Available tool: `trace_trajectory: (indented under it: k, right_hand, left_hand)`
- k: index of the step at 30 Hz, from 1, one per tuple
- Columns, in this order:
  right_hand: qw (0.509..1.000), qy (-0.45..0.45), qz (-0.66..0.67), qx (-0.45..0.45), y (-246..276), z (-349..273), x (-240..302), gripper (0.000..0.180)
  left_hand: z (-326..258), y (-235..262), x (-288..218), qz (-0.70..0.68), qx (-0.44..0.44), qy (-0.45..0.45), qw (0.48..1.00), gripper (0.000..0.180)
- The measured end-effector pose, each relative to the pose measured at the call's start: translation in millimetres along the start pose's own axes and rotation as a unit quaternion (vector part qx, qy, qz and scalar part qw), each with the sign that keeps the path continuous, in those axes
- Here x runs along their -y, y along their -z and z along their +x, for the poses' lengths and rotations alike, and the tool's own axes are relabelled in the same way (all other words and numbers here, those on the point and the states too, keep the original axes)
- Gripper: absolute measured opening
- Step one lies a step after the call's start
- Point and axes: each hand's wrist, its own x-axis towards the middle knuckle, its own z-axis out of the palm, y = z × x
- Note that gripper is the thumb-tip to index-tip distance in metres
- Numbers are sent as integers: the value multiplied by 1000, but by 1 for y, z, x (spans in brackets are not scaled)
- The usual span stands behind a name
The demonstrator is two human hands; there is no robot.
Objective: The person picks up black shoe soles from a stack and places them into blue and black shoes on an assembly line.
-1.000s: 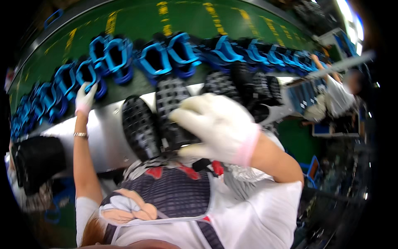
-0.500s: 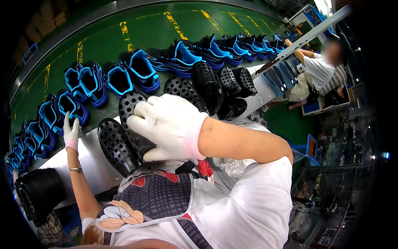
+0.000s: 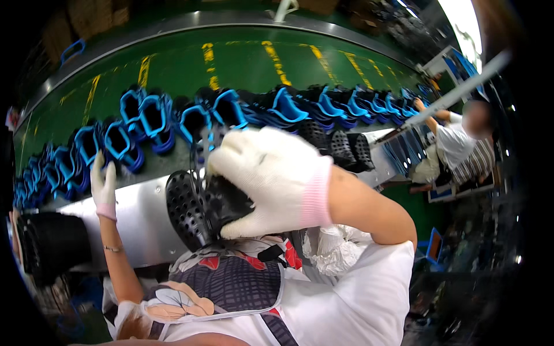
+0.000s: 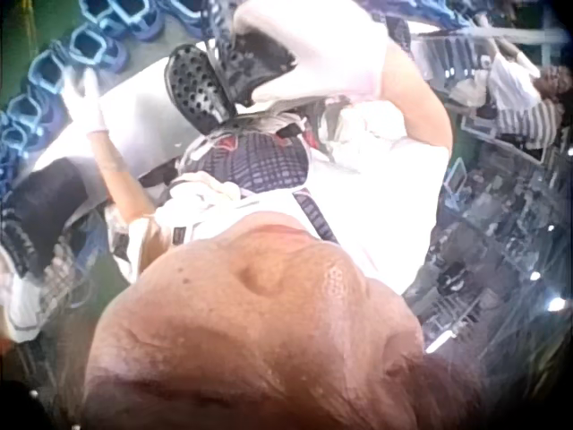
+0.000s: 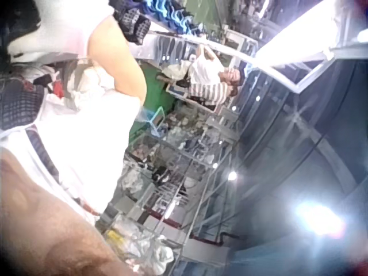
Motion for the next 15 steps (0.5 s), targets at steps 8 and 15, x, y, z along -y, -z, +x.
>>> trace_trajectory:
  k: [8,15]
  right_hand:
    - [981,185,50,-8,-29,112,42,66]
    - [983,133,76,97,-77,156,42,59]
  left_hand:
    - [-36,0,-89,-665,381,16,642,80]
    - [-59,10,-24,-707,181,232,642,65]
